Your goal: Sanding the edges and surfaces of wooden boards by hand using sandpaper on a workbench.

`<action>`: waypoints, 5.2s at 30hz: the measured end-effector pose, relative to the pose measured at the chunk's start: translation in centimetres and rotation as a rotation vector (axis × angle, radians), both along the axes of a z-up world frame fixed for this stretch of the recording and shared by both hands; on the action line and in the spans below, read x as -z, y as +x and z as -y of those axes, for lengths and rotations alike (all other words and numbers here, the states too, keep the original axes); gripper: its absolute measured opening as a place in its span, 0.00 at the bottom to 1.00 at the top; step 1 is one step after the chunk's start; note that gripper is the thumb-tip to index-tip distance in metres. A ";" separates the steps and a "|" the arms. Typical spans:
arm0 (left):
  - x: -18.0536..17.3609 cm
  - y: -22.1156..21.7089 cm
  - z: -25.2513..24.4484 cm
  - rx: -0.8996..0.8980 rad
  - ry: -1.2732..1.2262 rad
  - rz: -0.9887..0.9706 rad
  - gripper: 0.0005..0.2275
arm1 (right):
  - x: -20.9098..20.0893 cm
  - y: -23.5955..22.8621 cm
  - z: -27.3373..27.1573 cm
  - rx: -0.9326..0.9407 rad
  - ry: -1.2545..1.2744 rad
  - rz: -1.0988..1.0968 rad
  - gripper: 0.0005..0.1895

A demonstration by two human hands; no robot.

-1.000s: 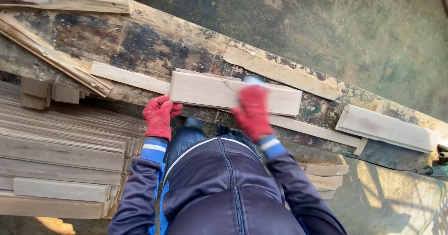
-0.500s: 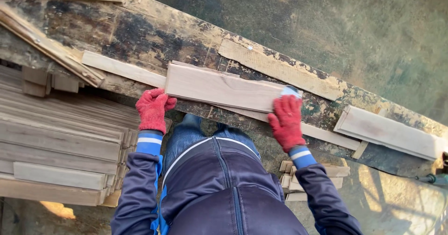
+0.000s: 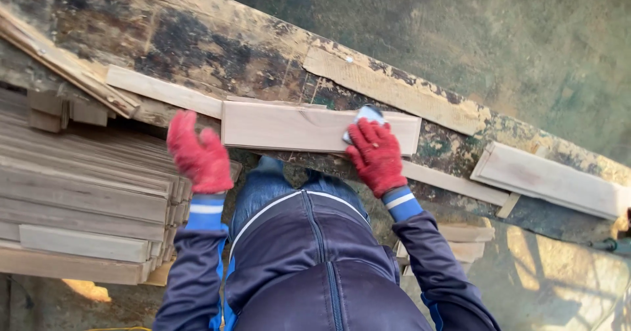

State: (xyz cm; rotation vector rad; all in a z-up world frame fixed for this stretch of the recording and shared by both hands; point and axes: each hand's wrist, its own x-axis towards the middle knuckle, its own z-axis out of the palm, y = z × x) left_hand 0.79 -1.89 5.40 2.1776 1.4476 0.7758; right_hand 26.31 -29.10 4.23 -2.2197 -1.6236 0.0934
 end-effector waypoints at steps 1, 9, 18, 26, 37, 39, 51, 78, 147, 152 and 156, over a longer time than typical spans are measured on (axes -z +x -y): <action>-0.1 2.3 -0.4 0.145 0.108 -0.044 0.25 | -0.1 0.3 0.6 0.047 -0.041 0.078 0.26; -0.5 11.4 0.1 0.836 0.018 -0.618 0.33 | 4.2 -5.3 -2.2 0.343 0.126 0.037 0.38; -0.3 11.0 0.0 0.829 -0.019 -0.684 0.35 | 3.4 -3.8 3.0 0.294 -0.130 0.151 0.30; -0.2 10.9 0.1 0.835 -0.003 -0.625 0.33 | 3.3 -9.0 -2.0 0.535 0.090 0.051 0.35; -0.6 11.0 0.3 0.807 -0.014 -0.662 0.33 | 4.5 -5.2 3.1 0.623 0.003 0.168 0.29; -0.5 11.2 0.3 0.801 -0.022 -0.663 0.33 | 3.4 -7.7 -0.5 0.637 0.084 0.102 0.32; -0.2 11.2 0.3 0.793 -0.023 -0.685 0.33 | 3.6 -5.0 2.9 0.638 -0.199 0.321 0.28; -0.6 11.5 0.8 0.764 -0.030 -0.790 0.33 | -0.4 -5.4 0.0 0.590 -0.426 0.310 0.26; 3.0 1.0 -3.3 -0.155 -1.072 0.094 0.25 | 0.9 0.1 5.5 0.515 -0.351 0.392 0.04; 0.6 1.7 -1.7 -0.015 -1.422 0.214 0.25 | 0.7 -6.0 -0.7 0.416 0.221 -0.331 0.09; -1.8 2.6 -1.5 -0.132 -1.444 0.428 0.21 | -3.5 -8.6 -5.7 0.212 0.324 -0.168 0.24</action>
